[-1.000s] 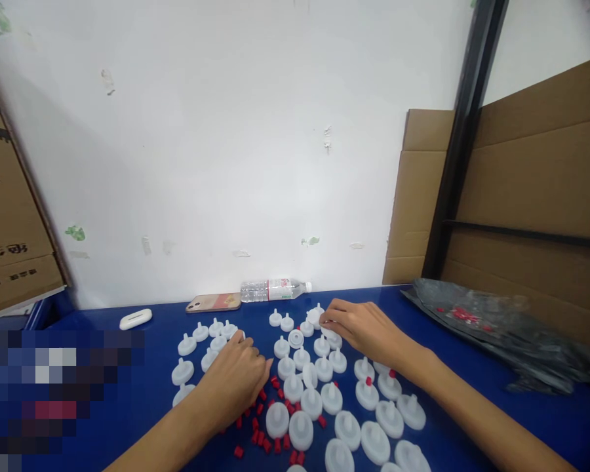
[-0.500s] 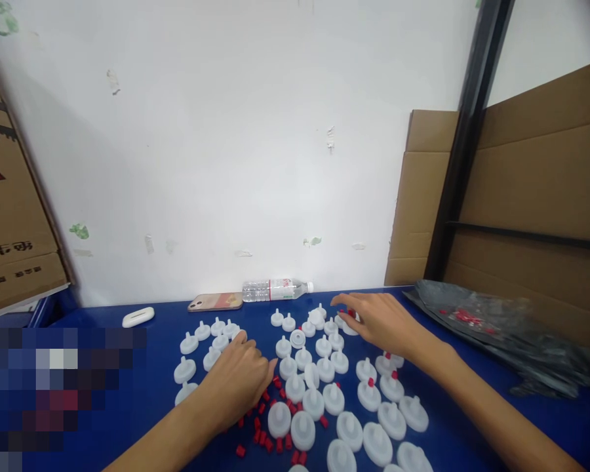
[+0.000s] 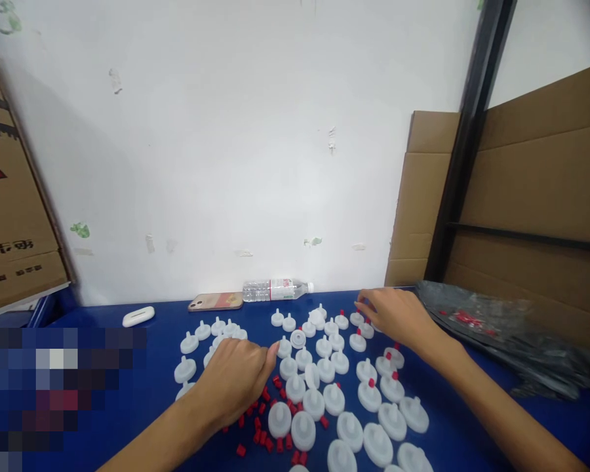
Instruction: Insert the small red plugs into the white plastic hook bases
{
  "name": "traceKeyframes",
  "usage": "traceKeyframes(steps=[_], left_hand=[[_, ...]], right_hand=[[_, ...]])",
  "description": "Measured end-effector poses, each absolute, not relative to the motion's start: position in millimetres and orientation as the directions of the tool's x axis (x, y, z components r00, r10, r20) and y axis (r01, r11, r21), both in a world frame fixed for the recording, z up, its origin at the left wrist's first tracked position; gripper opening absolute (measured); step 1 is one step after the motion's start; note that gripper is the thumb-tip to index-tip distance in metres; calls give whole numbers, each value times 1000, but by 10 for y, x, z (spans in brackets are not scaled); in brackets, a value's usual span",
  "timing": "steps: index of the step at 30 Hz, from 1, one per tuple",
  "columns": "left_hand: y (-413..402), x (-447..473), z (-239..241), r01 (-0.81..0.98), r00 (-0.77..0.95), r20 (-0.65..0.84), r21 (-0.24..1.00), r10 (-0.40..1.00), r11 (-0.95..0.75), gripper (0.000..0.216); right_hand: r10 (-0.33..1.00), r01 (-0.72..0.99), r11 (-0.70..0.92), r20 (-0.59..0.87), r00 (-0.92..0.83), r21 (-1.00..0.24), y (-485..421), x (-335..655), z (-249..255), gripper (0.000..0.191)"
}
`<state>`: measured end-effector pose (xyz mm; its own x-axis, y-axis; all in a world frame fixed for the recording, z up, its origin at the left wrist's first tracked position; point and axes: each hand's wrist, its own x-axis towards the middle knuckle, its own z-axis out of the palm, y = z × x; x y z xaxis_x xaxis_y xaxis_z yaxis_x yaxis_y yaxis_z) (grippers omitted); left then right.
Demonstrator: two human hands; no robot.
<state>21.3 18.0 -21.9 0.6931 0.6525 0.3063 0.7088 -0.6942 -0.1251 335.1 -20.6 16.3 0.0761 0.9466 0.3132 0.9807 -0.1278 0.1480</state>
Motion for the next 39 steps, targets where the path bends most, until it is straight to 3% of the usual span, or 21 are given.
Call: traceKeyframes(steps=[10,15,18,25,33,36,39], left_hand=[[172,234,-207,699,517,285,404,807,-590,58],[216,250,-140,522,473,91,773,876,-362,68],[246,240,-90,399,480,-22,896,877,-196,67],[234,190,-70,198,525,-136,980,840,35,59],[317,152,-127,135,589,-223,975,777,178,49],[317,143,-116,141,597,-259,965,759,219,48],[297,134,-97,167,597,-303,953,743,254,48]], right_hand=[[954,954,-253,208,217,162,-186,3429,80,36],[941,933,-316,180,286,169,-188,3490,114,26],[936,929,-332,175,304,164,-181,3505,119,23],[909,903,-401,191,372,151,-156,3597,107,25],[879,874,-471,153,452,118,-169,3715,90,24],[890,900,-431,192,413,63,-161,3676,98,24],[925,955,-293,240,293,-39,-151,3573,129,25]])
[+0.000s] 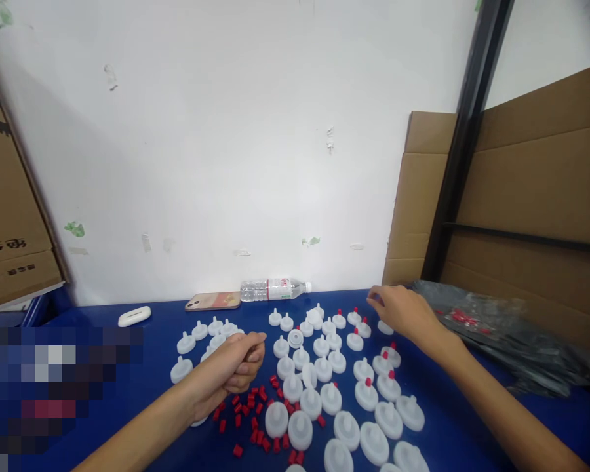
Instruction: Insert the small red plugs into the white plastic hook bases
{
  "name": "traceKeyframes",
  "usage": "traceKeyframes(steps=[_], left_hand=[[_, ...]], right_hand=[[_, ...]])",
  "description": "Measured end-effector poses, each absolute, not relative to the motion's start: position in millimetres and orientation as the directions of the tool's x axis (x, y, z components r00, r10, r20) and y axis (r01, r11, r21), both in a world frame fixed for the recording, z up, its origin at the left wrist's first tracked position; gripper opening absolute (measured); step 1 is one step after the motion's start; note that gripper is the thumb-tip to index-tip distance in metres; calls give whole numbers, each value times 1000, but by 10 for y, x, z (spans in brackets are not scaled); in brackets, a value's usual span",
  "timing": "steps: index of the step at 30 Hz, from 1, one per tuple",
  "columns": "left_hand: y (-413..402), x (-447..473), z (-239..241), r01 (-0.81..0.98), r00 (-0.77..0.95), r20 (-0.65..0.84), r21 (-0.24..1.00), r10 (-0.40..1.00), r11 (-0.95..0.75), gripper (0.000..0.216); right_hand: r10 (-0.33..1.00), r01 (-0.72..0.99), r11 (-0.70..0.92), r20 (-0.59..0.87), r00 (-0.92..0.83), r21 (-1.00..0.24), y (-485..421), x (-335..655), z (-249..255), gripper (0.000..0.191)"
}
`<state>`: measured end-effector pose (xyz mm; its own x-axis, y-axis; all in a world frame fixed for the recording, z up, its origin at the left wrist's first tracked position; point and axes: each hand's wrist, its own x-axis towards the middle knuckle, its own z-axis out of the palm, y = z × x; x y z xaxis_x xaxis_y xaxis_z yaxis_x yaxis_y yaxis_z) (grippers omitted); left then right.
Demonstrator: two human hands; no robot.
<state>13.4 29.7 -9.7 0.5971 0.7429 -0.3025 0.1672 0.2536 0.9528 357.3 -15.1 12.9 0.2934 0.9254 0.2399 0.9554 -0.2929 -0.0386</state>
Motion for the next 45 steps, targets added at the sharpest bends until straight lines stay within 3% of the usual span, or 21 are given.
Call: traceKeyframes(steps=[7,9,21,27,32,34,41,45], left_hand=[[304,124,-59,83,622,-311,939,719,335,17],[326,123,-73,23,618,-277,942,736,335,24],[306,129,-114,-78,606,-174,958,776,276,26],[270,128,-79,-34,614,-174,969,770,246,18],[257,130,-64,-8,593,-177,974,785,226,39],[254,136,-63,3,574,-153,983,805,184,46],[241,207,-18,137,534,-4,987,846,-82,43],[190,233,2,172,499,70,969,863,-178,42]], right_hand=[[953,926,254,235,-191,-278,-218,3284,201,26],[941,892,323,209,-267,-316,-254,3242,195,27],[902,811,428,126,-414,-400,-224,3163,59,9],[895,776,445,225,-385,-446,-272,3153,145,19],[886,689,460,339,-316,-560,-338,3076,190,24],[872,695,475,396,-289,-539,-345,3027,152,21],[716,763,613,551,-429,-204,-316,2916,-19,12],[659,734,665,568,-493,-135,-307,2894,-57,17]])
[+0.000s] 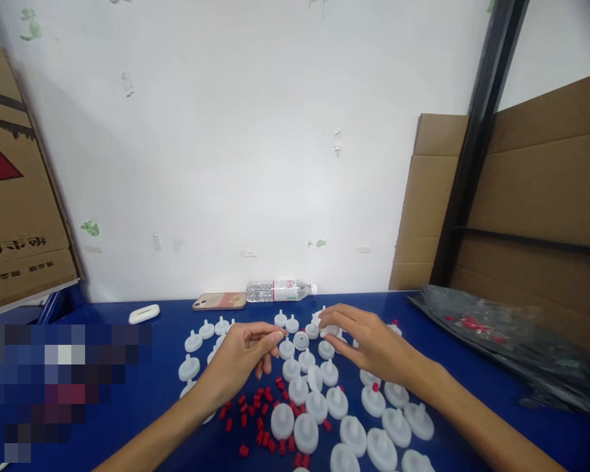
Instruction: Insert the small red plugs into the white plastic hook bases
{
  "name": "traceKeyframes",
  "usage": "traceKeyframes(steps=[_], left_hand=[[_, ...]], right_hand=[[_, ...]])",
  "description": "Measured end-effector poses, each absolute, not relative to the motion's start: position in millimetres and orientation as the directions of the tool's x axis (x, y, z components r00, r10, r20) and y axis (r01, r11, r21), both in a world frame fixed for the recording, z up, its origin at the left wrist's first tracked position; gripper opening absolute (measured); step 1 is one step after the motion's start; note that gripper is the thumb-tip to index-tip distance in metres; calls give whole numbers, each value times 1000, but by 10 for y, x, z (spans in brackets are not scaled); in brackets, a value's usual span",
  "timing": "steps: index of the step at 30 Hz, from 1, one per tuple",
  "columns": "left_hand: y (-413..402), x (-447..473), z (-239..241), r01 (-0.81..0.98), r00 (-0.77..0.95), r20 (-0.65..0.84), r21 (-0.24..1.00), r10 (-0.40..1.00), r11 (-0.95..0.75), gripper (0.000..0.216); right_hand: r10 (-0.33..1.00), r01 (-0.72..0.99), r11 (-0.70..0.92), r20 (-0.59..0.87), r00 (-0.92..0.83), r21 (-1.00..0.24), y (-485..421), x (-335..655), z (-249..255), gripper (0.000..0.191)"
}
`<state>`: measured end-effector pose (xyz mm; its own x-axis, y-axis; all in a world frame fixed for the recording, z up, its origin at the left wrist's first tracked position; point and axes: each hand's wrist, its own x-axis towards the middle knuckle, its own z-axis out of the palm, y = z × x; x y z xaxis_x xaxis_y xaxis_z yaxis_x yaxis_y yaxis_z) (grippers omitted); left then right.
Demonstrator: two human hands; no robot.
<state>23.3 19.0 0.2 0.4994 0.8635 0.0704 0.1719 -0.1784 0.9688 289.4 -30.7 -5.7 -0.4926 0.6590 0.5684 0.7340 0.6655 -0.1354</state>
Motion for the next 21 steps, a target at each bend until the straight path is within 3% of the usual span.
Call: traceKeyframes(steps=[4,9,21], left_hand=[[144,246,-56,265,503,186,896,844,-356,44],[86,295,-163,311,535,363,755,763,-578,24],[20,313,-323,301,611,513,555,604,-776,11]], right_hand=[[618,724,684,598,-511,-88,-322,2848,-61,16],[564,708,706,588,-579,21,-392,2729,-9,11],[419,644,760,690,-591,90,-456,2544,-101,9]])
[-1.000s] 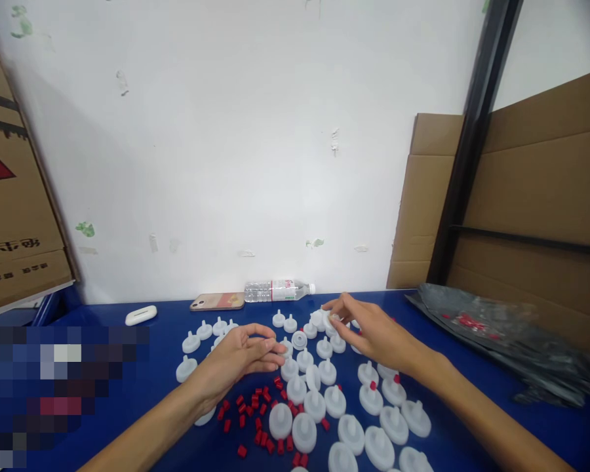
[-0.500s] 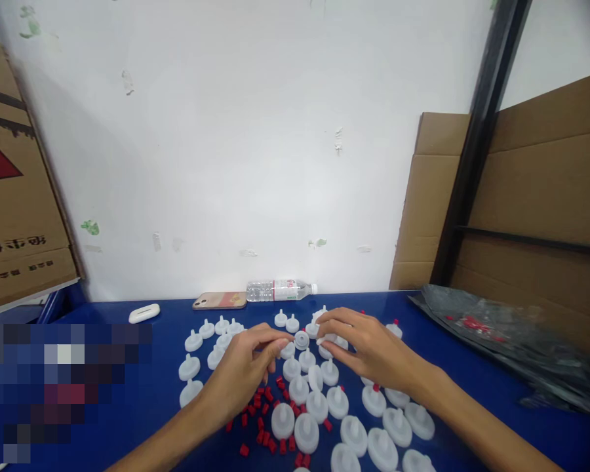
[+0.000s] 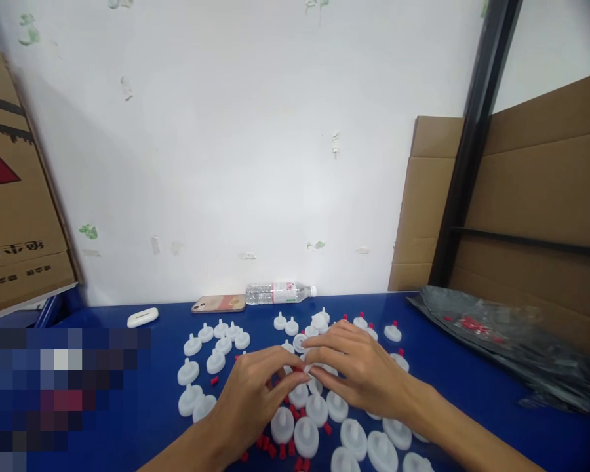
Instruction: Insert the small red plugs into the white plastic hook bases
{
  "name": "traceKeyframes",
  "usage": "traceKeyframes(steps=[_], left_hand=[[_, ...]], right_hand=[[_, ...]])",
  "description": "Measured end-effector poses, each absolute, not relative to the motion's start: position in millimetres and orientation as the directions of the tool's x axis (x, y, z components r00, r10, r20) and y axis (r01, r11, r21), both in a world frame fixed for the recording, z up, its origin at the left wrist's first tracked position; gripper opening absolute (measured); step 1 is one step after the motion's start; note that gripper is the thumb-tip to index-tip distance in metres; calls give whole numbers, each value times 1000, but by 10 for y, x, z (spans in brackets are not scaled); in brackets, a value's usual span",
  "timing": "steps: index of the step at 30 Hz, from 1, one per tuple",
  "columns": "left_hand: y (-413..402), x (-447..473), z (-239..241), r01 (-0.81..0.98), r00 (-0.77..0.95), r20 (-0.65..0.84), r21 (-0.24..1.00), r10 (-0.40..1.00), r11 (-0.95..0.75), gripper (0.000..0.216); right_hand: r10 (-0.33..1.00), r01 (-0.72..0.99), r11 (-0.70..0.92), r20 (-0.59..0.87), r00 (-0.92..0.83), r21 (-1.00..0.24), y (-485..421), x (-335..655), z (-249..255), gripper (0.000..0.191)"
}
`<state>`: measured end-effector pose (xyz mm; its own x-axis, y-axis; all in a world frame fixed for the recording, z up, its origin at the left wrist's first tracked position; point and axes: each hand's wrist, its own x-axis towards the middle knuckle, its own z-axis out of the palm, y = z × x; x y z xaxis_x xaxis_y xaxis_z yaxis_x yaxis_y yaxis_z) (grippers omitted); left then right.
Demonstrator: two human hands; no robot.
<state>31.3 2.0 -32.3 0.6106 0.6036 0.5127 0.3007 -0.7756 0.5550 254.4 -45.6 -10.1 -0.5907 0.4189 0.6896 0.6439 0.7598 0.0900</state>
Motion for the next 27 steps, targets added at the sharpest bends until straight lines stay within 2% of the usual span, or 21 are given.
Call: traceKeyframes(steps=[7,10,14,19,23,27], left_hand=[[8,322,-370,270,596,608,464,525,-844,8],[4,346,-423,221,577,679,405,454,-887,12],[1,356,-456,214,560,708,379,431,-900,14],[-51,343,-361,181,534,737,379,414,-908,2],[-102,351,-270,125,546,726,423,418,-898,15],[-108,359,-262,138,559,683,482,470,-865,14]], right_hand=[[399,639,764,716,-573,85,-441,2525,-143,6],[374,623,775,718,-587,105,-436,2513,-155,7],[373,619,777,706,-602,118,-440,2507,-153,7],[360,630,765,723,-589,133,-429,2533,-140,8],[354,650,745,737,-576,151,-419,2566,-133,5],[338,649,741,739,-583,173,-419,2586,-131,6]])
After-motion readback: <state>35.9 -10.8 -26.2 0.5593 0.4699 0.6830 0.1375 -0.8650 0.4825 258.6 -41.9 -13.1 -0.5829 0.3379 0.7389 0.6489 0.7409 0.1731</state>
